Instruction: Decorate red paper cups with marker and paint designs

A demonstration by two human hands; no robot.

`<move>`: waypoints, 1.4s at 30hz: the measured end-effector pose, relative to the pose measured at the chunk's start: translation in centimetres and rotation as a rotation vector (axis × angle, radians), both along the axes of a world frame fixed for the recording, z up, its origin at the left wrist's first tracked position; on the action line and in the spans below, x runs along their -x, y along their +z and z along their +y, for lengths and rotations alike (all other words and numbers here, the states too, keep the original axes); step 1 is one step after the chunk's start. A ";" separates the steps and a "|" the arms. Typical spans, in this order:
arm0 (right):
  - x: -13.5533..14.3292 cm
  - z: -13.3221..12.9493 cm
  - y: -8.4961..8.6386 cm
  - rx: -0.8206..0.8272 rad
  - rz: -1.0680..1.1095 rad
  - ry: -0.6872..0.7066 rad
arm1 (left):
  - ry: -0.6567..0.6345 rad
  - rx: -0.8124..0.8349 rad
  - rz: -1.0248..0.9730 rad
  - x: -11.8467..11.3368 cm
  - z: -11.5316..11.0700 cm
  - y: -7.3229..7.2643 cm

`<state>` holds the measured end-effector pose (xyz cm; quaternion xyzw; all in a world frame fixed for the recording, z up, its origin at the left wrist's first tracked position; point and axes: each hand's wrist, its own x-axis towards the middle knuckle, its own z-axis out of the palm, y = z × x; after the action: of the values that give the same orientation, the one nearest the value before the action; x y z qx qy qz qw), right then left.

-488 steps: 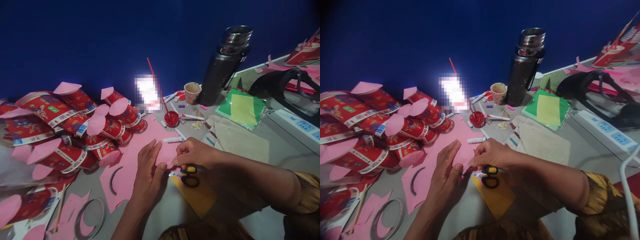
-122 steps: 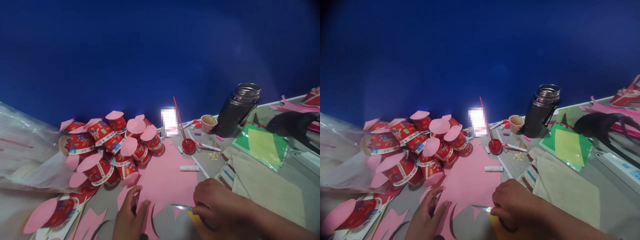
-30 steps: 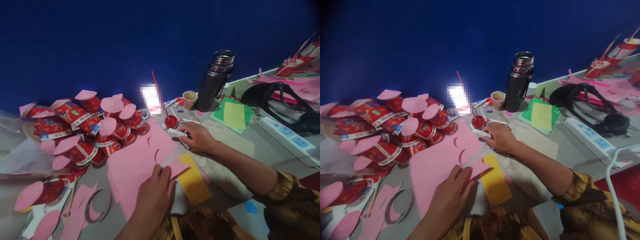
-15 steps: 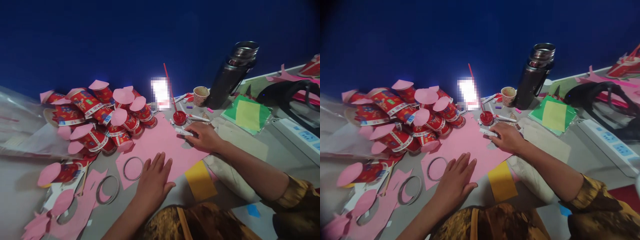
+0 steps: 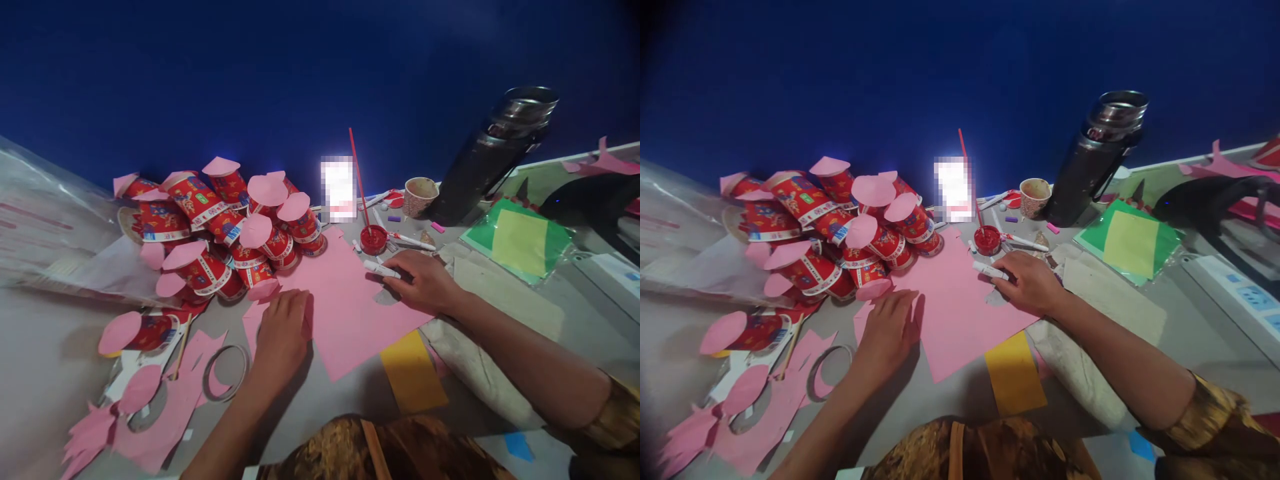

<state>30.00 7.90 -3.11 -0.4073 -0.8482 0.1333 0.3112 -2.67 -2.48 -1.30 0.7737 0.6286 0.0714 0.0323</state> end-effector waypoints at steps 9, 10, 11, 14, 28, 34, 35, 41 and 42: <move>-0.1 0.1 -0.1 0.033 -0.044 0.021 | 0.132 0.261 -0.054 -1.7 5.1 3.1; -0.1 0.1 -0.2 0.034 -0.047 0.027 | 0.156 0.276 -0.090 -1.8 5.5 3.1; -0.1 0.1 -0.2 0.032 -0.048 0.032 | 0.178 0.290 -0.128 -1.8 5.9 3.2; 0.0 0.2 -0.4 0.020 -0.040 0.043 | 0.223 0.328 -0.207 -2.1 6.6 3.2; -0.2 0.4 0.4 -0.086 0.190 -0.040 | 0.918 0.224 -0.817 0.8 -6.2 2.8; 0.0 0.4 0.2 -0.116 0.189 -0.032 | 1.072 0.241 -1.073 -0.4 -9.3 -0.1; 0.0 0.4 0.2 -0.115 0.185 -0.033 | 1.099 0.237 -1.195 -0.2 -9.5 -0.5; -0.3 0.6 0.1 -0.074 0.142 -0.031 | 1.198 0.431 -1.375 1.7 -11.9 -0.2; -0.3 0.6 0.0 -0.068 0.132 -0.019 | 1.172 0.476 -1.321 1.6 -12.3 0.1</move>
<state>30.30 8.46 -3.06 -0.3951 -0.8258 0.1282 0.3815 -4.23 -14.78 -1.17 0.1055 0.7727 0.3729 0.5027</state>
